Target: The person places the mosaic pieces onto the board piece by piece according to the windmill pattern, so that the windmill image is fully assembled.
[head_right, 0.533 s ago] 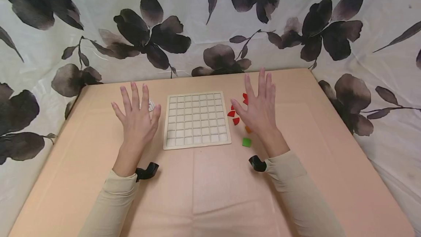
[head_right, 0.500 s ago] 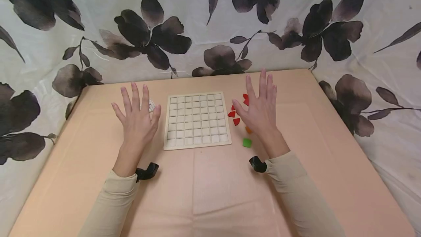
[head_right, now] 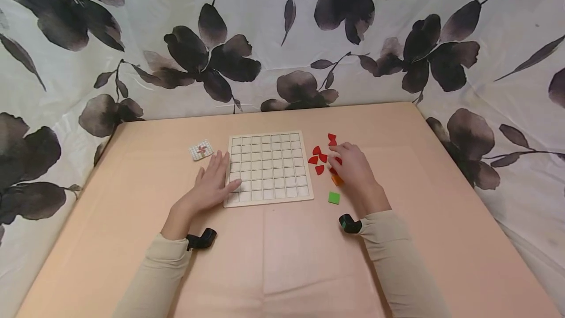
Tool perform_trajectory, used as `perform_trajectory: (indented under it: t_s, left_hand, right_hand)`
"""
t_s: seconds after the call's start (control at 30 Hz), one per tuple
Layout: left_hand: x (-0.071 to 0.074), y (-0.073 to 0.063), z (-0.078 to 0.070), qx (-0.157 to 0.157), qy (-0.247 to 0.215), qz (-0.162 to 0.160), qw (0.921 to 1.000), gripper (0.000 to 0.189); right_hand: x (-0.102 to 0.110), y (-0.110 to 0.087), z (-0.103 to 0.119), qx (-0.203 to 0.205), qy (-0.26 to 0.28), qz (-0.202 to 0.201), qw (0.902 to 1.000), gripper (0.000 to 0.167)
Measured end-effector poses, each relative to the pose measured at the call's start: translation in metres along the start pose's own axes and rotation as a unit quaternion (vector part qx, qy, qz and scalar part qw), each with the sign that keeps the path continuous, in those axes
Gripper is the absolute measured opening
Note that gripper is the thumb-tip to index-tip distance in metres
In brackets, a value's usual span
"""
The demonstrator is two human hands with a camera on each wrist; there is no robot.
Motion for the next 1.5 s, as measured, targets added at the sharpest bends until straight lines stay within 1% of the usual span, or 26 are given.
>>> perform_trajectory:
  t_s: [0.07, 0.13, 0.3, 0.37, 0.5, 0.6, 0.7, 0.8, 0.9, 1.0, 1.2, 1.4, 1.5]
  left_hand:
    - [-0.013, 0.000, 0.003, -0.007, -0.006, 0.023, 0.9997, 0.096]
    - [-0.019, 0.000, 0.006, -0.010, 0.000, 0.024, 0.9997, 0.098]
    - [-0.021, -0.002, 0.004, -0.017, 0.017, 0.008, 0.9997, 0.096]
    - [-0.022, -0.002, 0.001, -0.024, 0.024, 0.003, 0.9994, 0.095]
    - [-0.022, -0.002, 0.004, -0.019, 0.046, -0.005, 0.9987, 0.099]
    - [-0.023, -0.002, 0.005, -0.012, 0.062, 0.001, 0.9980, 0.105]
    - [-0.023, -0.003, 0.004, -0.017, 0.064, 0.008, 0.9978, 0.110]
    - [-0.024, -0.004, 0.001, -0.029, 0.059, 0.020, 0.9976, 0.115]
    - [-0.024, -0.005, 0.000, -0.039, 0.060, 0.037, 0.9968, 0.121]
    - [-0.023, -0.004, -0.001, -0.047, 0.062, 0.047, 0.9959, 0.125]
    - [-0.019, -0.004, -0.002, -0.053, 0.064, 0.046, 0.9955, 0.125]
    - [-0.023, -0.002, 0.001, -0.047, 0.073, 0.046, 0.9952, 0.123]
    - [-0.026, -0.002, 0.002, -0.047, 0.074, 0.049, 0.9950, 0.122]
  right_hand:
    - [-0.011, 0.007, 0.001, 0.011, -0.007, 0.016, 0.9998, 0.043]
    - [-0.019, 0.013, 0.001, 0.013, -0.006, 0.023, 0.9996, 0.044]
    - [-0.027, 0.024, 0.002, 0.006, -0.019, 0.035, 0.9992, 0.040]
    - [-0.028, 0.027, 0.000, -0.007, -0.018, 0.035, 0.9992, 0.037]
    - [-0.032, 0.032, -0.002, -0.039, 0.002, 0.030, 0.9988, 0.033]
    - [-0.035, 0.030, -0.007, -0.078, 0.033, 0.027, 0.9960, 0.032]
    - [-0.038, 0.028, -0.013, -0.120, 0.062, 0.030, 0.9903, 0.032]
    - [-0.040, 0.025, -0.020, -0.162, 0.090, 0.039, 0.9820, 0.032]
    - [-0.040, 0.025, -0.025, -0.184, 0.109, 0.048, 0.9758, 0.032]
    - [-0.038, 0.028, -0.026, -0.188, 0.115, 0.057, 0.9738, 0.031]
    - [-0.031, 0.038, -0.021, -0.174, 0.100, 0.062, 0.9777, 0.025]
    - [-0.034, 0.042, -0.018, -0.172, 0.120, 0.059, 0.9761, 0.025]
    - [-0.036, 0.044, -0.018, -0.162, 0.121, 0.045, 0.9783, 0.025]
Point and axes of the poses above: each hand's wrist, its own y-axis towards the middle knuckle, its own x-axis out of the back of the hand, z = x × y, the point moved 10 cm from there along y, towards the middle knuckle, and after that the axes turned 15 degrees about x, right-handed, at the moved point
